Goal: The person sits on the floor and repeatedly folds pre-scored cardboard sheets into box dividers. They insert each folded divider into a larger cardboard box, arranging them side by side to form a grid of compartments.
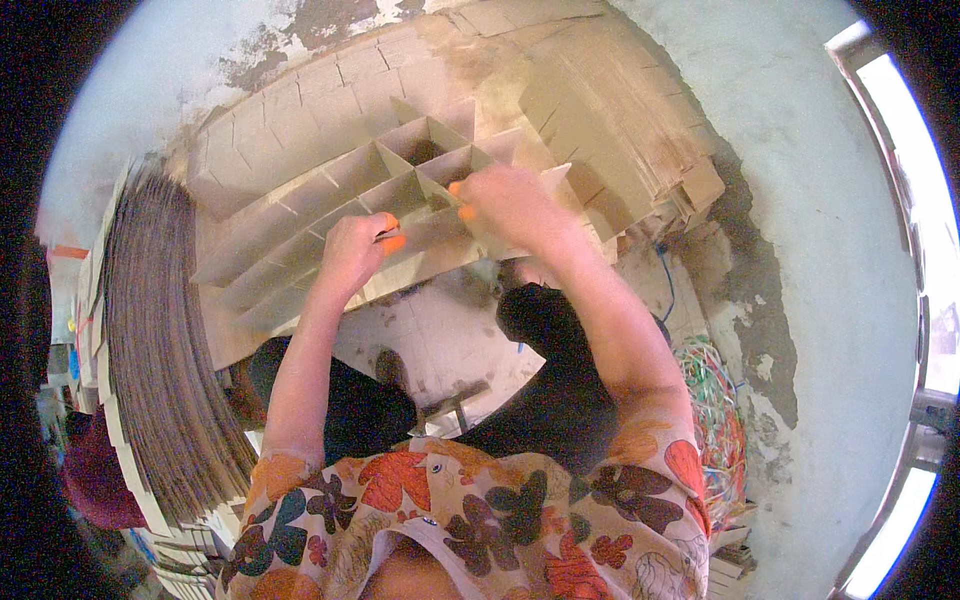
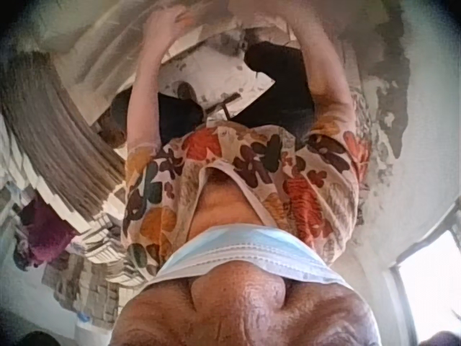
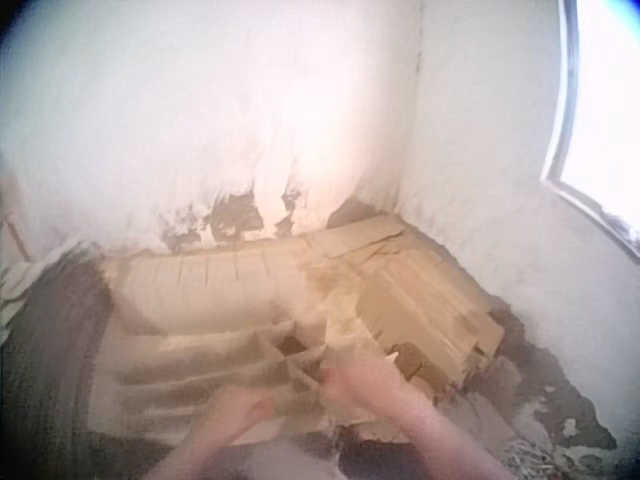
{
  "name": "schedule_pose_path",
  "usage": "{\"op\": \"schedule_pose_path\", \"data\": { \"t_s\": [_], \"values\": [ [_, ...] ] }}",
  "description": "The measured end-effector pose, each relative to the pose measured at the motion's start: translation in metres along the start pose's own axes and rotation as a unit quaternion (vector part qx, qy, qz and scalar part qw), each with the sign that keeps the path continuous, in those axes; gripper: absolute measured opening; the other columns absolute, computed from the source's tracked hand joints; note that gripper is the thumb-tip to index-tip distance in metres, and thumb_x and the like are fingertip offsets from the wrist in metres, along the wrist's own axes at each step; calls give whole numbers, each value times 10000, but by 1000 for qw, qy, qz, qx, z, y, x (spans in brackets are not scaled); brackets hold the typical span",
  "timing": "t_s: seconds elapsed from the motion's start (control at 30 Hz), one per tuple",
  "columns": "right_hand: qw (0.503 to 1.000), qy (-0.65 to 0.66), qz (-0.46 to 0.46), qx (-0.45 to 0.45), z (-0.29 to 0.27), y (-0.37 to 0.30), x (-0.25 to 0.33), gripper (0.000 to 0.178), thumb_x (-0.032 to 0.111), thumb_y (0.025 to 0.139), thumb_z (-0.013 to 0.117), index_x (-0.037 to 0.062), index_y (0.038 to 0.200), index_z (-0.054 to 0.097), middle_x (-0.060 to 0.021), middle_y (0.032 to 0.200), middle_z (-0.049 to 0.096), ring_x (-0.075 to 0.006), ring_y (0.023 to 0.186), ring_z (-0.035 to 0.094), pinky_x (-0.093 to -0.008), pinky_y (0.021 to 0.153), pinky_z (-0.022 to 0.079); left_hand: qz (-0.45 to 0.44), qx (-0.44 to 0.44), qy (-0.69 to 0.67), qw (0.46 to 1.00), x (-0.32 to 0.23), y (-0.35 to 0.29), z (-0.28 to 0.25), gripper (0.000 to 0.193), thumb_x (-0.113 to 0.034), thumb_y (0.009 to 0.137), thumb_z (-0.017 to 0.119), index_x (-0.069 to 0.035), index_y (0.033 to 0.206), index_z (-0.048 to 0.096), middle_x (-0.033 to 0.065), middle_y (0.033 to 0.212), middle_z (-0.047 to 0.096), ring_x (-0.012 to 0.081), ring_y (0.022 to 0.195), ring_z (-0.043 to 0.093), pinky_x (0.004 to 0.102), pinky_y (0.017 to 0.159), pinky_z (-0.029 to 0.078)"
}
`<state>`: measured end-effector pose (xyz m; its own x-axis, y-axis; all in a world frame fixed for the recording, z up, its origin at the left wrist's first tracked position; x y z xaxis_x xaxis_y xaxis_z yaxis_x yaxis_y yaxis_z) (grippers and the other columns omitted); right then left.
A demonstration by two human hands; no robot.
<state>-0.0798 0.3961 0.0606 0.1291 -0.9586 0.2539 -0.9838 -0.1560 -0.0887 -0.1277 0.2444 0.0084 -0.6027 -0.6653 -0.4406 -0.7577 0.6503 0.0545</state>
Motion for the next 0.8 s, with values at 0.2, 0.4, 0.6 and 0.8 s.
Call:
{"op": "schedule_pose_path", "data": {
  "t_s": [0.2,0.4,0.6,0.8],
  "values": [
    [908,-195,254,-270,-50,-47,-161,455,262,795,679,109,1203,546,-116,1088,603,-337,1051,543,-425,832,462,9,-101,-48,994,-8,-17,-31,367,-350,729,737,-44,917,655,145,853,648,322,812,616,427,684,476],
    [905,-210,307,-206,-22,-51,-208,449,152,733,707,108,1141,525,-125,1122,566,-320,1099,511,-510,844,425,-14,-134,-25,991,5,-30,-38,390,-346,720,747,-35,940,666,142,858,651,326,791,607,421,693,477],
    [897,-149,339,-241,-24,-57,-236,426,142,716,713,101,1106,548,-127,1055,612,-299,1036,571,-478,823,446,-25,-154,-37,987,19,-35,-40,389,-347,707,761,-33,921,676,148,813,652,327,782,607,419,695,477],
    [837,28,345,-424,-106,-92,-167,396,119,785,688,68,1153,551,-161,1043,645,-314,972,625,-387,779,497,-22,-166,-32,985,21,-44,-44,368,-303,699,788,-23,909,673,146,839,674,273,754,652,349,681,510]
  ]
}}
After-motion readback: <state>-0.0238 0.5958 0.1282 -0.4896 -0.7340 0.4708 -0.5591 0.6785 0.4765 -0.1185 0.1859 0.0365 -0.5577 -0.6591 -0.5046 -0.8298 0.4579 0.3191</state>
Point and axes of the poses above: each hand's wrist, its own y-axis towards the middle knuckle, its own z-axis out of the palm, x = y × z, the point moved 9 cm from there along y, towards the middle knuckle
